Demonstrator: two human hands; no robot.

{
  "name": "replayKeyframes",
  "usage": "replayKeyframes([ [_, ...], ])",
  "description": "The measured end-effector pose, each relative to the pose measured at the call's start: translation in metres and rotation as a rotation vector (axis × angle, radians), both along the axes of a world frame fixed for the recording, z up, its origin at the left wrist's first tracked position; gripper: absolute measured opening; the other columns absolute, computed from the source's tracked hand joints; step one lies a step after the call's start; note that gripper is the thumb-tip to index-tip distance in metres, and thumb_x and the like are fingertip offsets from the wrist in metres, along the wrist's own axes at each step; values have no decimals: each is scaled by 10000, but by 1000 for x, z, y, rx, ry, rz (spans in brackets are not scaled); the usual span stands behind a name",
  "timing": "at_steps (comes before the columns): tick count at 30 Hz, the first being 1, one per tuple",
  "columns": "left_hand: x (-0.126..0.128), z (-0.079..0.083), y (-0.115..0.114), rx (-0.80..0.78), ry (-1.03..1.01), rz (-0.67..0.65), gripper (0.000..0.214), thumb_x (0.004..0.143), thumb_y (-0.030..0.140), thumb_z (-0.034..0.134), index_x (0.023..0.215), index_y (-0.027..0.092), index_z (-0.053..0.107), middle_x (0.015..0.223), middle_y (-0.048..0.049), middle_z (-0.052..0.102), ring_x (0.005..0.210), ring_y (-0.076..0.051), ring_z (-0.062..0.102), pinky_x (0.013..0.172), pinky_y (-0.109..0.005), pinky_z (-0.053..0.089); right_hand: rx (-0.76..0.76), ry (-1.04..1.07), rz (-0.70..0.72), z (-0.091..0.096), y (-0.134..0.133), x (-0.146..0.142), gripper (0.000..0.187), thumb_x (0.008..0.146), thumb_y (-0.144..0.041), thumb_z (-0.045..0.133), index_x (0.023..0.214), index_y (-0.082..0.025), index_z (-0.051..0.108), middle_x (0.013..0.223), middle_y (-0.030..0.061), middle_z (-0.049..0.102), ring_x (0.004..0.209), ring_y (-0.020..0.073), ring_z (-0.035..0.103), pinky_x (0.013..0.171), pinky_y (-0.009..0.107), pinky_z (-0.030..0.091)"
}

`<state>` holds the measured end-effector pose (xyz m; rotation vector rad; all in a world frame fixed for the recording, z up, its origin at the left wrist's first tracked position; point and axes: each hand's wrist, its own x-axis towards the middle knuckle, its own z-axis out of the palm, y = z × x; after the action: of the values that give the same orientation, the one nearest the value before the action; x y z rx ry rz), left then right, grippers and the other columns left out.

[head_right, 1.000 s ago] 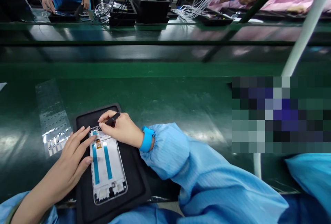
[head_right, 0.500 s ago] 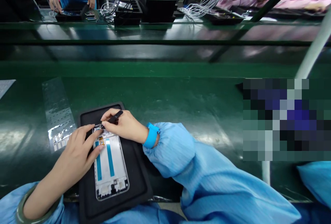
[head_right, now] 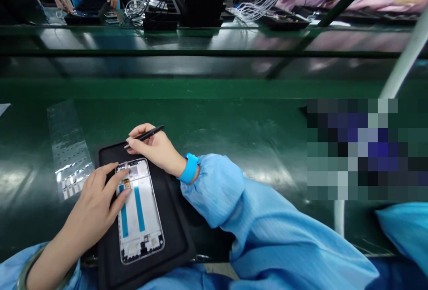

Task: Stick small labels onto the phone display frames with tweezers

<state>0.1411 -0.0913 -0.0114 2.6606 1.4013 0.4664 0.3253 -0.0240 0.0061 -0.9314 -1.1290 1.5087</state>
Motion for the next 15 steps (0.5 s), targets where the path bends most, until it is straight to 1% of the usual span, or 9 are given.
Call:
replayKeyframes([
  [3,0,1,0,-3,9,1,364,902,322,441,1223,154,484,1182,-152,437,1100,-311,435,920,-522,398,110,-202,19,-5,-4,-2,161,742,-205,607,868,-168,515,825,15,611,772,140,642,726,304,537],
  [5,0,1,0,-2,14,-2,388,904,327,437,1246,146,468,1186,-156,438,1102,-314,434,918,-523,399,178,-367,26,-7,-7,-2,129,744,-186,574,864,-165,532,826,21,611,768,144,632,688,288,526],
  [7,0,2,0,-3,19,-6,393,906,327,432,1252,144,467,1186,-158,439,1101,-314,435,916,-525,398,213,-474,29,-7,-10,-1,110,743,-172,547,852,-159,544,803,19,607,734,137,621,642,264,511],
  [11,-1,2,0,-4,20,-8,392,909,323,425,1256,144,472,1188,-158,443,1098,-313,438,920,-530,393,257,-531,6,-5,-13,-1,99,731,-141,525,826,-150,553,743,1,591,656,102,584,593,218,481],
  [15,-1,1,0,-4,21,-10,397,910,325,428,1262,145,464,1188,-158,438,1097,-313,433,916,-533,395,329,-558,-1,-4,-13,-1,88,727,-124,529,805,-148,562,735,-8,580,614,77,547,573,192,459],
])
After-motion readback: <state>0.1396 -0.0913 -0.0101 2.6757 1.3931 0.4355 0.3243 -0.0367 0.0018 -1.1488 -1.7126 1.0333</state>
